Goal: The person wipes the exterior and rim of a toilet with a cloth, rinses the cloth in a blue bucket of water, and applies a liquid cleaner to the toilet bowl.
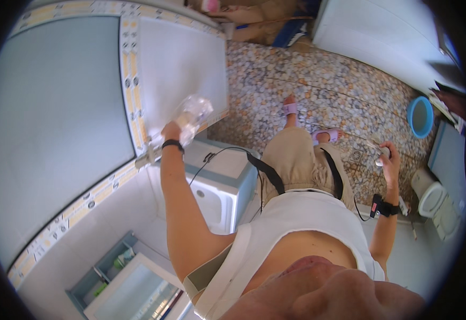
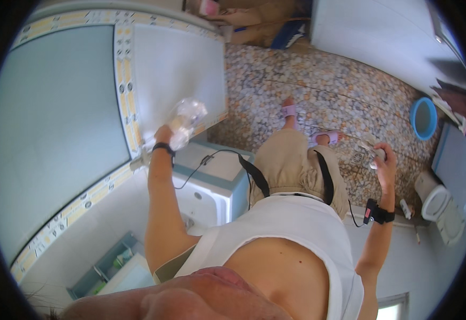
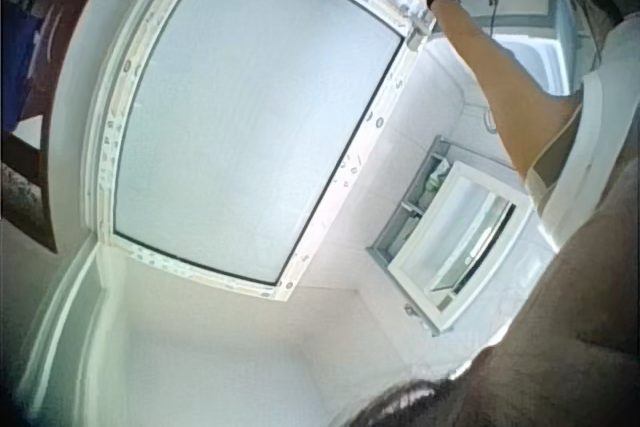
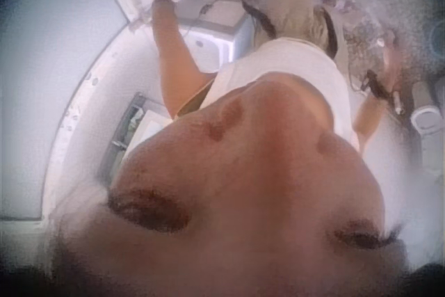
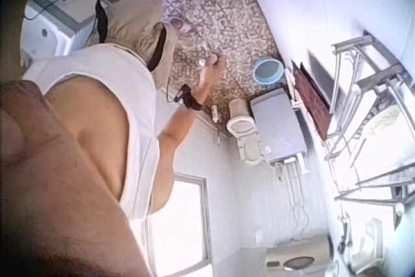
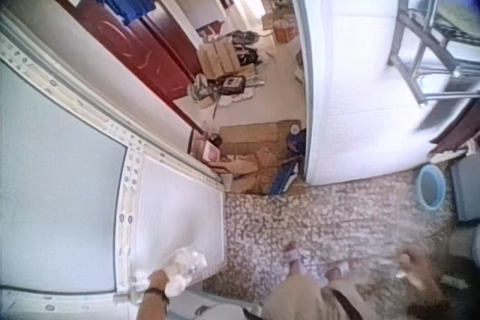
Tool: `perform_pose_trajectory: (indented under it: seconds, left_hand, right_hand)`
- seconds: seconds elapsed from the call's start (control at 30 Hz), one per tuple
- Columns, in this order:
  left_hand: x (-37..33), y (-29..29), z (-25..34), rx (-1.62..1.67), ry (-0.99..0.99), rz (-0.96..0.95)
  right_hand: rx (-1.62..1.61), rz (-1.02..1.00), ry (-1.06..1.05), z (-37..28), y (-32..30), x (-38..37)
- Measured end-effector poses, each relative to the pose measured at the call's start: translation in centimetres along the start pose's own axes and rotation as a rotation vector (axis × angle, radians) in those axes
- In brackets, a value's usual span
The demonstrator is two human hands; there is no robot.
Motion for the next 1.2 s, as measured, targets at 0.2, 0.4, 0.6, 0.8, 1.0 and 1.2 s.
perform_pose_trajectory:
  seconds: [0.2,0.4,0.6,0.8,1.0,1.2]
  left_hand:
    - [4.6,-7.7,6.3,-0.083,-0.011,0.137]
    - [12.7,-13.0,18.4,-0.334,0.213,0.281]
    - [28.6,-13.9,45.0,0.083,1.255,0.080]
    - [46.3,-12.8,67.6,-0.289,1.821,0.021]
    - [64.3,-7.6,81.7,-0.264,1.948,-0.516]
    - [75.3,-2.7,92.6,-0.374,1.914,-0.738]
  right_hand:
    - [-0.132,0.116,0.014,1.6,-3.4,3.5]
    - [-0.064,0.290,-0.090,5.9,-9.2,6.6]
    - [-0.414,0.508,0.190,10.9,-17.0,11.8]
    - [-0.729,0.723,0.185,15.5,-20.1,15.3]
    - [-0.923,0.828,0.107,20.9,-26.9,19.9]
    - [-0.719,1.064,0.146,24.4,-37.4,28.8]
Point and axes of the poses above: each hand's wrist, its own x-axis away from the middle knuckle, its own y-axis out of the palm, z = x × y, the point moved 6 cm from there along -x, towards the middle knuckle, and after that the axes turned 11 degrees about -z, right-handed, at the moved point
